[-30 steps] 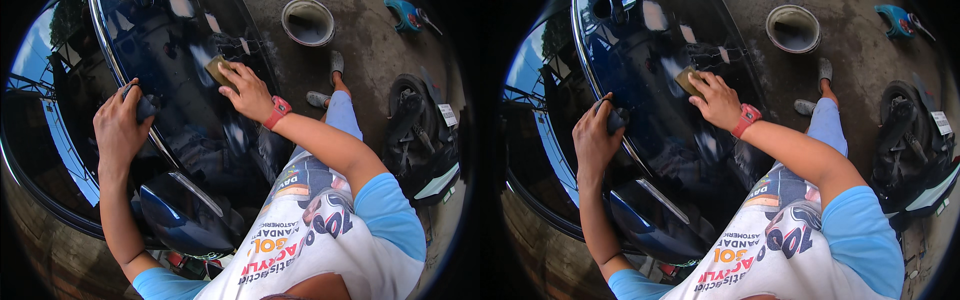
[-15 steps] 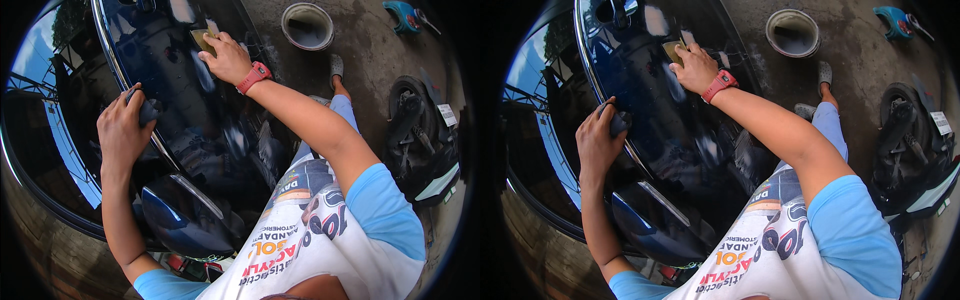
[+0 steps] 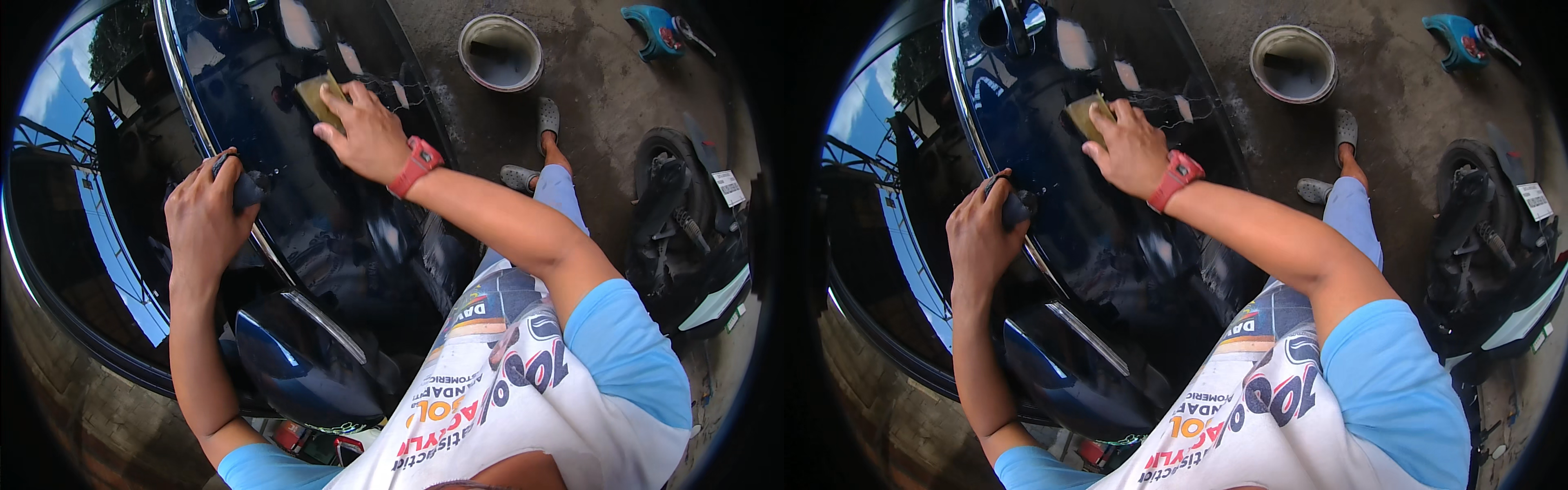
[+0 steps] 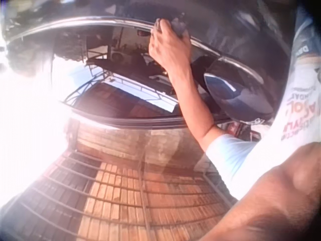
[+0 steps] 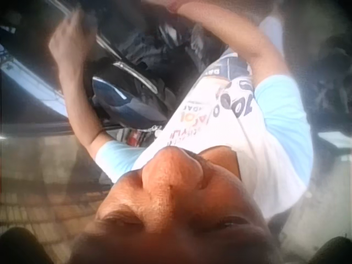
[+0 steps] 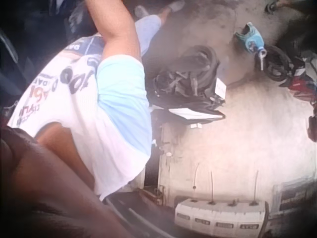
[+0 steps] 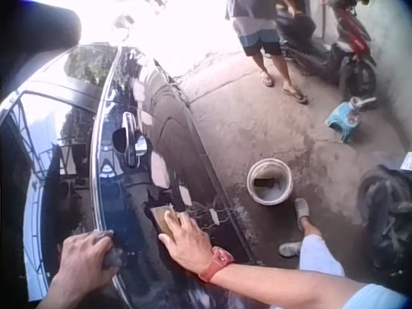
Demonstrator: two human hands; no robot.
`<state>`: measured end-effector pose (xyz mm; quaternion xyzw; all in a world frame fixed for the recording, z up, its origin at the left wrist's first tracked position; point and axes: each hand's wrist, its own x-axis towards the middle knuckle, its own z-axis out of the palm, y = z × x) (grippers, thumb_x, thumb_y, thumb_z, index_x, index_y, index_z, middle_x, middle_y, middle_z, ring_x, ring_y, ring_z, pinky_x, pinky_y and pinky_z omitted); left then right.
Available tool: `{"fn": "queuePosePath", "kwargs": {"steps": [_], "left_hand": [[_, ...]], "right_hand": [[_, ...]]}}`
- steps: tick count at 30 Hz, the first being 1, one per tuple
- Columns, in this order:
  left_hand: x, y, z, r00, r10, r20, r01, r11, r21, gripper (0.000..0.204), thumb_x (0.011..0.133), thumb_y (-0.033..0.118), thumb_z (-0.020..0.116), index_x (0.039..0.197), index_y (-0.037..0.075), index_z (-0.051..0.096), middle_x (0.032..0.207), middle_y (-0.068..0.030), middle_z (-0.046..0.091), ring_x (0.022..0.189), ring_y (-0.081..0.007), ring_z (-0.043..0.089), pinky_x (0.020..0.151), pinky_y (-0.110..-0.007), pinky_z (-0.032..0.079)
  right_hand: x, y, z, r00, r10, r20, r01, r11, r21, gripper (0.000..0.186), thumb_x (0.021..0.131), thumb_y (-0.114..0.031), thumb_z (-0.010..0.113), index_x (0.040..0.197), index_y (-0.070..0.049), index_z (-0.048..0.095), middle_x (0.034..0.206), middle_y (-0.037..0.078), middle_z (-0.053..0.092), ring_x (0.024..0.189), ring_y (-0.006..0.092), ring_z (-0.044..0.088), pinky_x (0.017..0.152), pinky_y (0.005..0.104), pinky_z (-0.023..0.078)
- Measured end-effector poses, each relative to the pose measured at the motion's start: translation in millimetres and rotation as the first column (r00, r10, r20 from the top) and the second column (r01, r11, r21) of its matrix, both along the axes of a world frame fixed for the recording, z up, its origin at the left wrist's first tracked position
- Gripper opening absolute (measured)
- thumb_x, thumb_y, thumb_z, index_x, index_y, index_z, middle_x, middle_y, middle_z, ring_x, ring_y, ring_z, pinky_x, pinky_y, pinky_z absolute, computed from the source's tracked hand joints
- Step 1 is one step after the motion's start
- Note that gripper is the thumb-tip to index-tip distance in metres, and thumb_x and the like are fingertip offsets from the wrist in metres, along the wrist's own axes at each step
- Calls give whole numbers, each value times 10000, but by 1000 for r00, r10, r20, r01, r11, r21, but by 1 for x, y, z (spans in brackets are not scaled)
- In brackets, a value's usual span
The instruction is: The person sands a specific area on the side of a black car using a sanding block. They repeatedly dip a sponge into a bucket of water and wipe the sanded area to remove residue. The person works on a small, localized section of the car's body panel.
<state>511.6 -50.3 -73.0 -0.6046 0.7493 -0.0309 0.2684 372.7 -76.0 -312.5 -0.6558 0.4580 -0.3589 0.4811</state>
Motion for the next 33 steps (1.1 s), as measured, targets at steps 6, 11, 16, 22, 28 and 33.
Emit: {"fn": "queuePosePath", "kwargs": {"steps": [6, 11, 16, 22, 28, 33], "left_hand": [[0, -3, 3, 997, -78, 13, 78, 997, -8, 426, 712, 76, 859, 1087, 44, 659, 1274, -114, 753, 1120, -348, 744, 974, -460, 579], [3, -3, 2, 1000, -24, 0, 24, 1000, -3, 422, 702, 72, 869, 1067, 46, 659, 1274, -110, 754, 1123, -348, 743, 972, -469, 578], [1, 0, 3, 999, -49, 7, 49, 999, -10, 410, 707, 75, 866, 1062, 45, 663, 1246, -108, 760, 1118, -347, 746, 970, -467, 577], [3, -4, -2, 1000, -28, 4, 28, 999, -23, 428, 709, 71, 869, 1095, 46, 686, 1217, -109, 764, 1123, -349, 748, 972, -468, 579], [-1, 9, -6, 990, -118, 75, 123, 990, -62, 443, 701, 90, 887, 1126, 72, 764, 1185, -103, 758, 1112, -316, 721, 943, -439, 588], [-1, -2, -5, 984, -177, -17, 177, 984, 8, 390, 670, 88, 870, 1047, 72, 768, 1109, -110, 748, 1035, -292, 705, 876, -418, 586]], "right_hand": [[-17, 14, -19, 997, -40, 66, 42, 999, -34, 539, 977, -354, 730, 1438, -95, 626, 1348, 147, 616, 1230, 368, 642, 978, 487, 584], [-2, -8, -44, 999, -25, 24, 24, 1000, 20, 555, 991, -352, 712, 1468, -90, 606, 1397, 167, 616, 1252, 381, 631, 1034, 467, 552], [-41, 62, -20, 994, 94, 49, -90, 992, -87, 569, 984, -315, 729, 1497, -112, 590, 1462, 127, 577, 1265, 348, 619, 1032, 465, 572], [-3, -16, -74, 1000, -17, 5, 17, 993, 116, 527, 1019, -330, 680, 1470, -66, 613, 1404, 169, 623, 1265, 389, 622, 1070, 467, 521], [-40, 68, -22, 995, 76, 62, -73, 996, -55, 586, 974, -290, 739, 1513, -129, 578, 1467, 130, 561, 1265, 355, 611, 1026, 468, 571], [4, -35, -43, 996, -80, -37, 79, 997, -14, 481, 983, -303, 708, 1407, -99, 613, 1339, 162, 622, 1192, 407, 635, 980, 501, 571]]}}
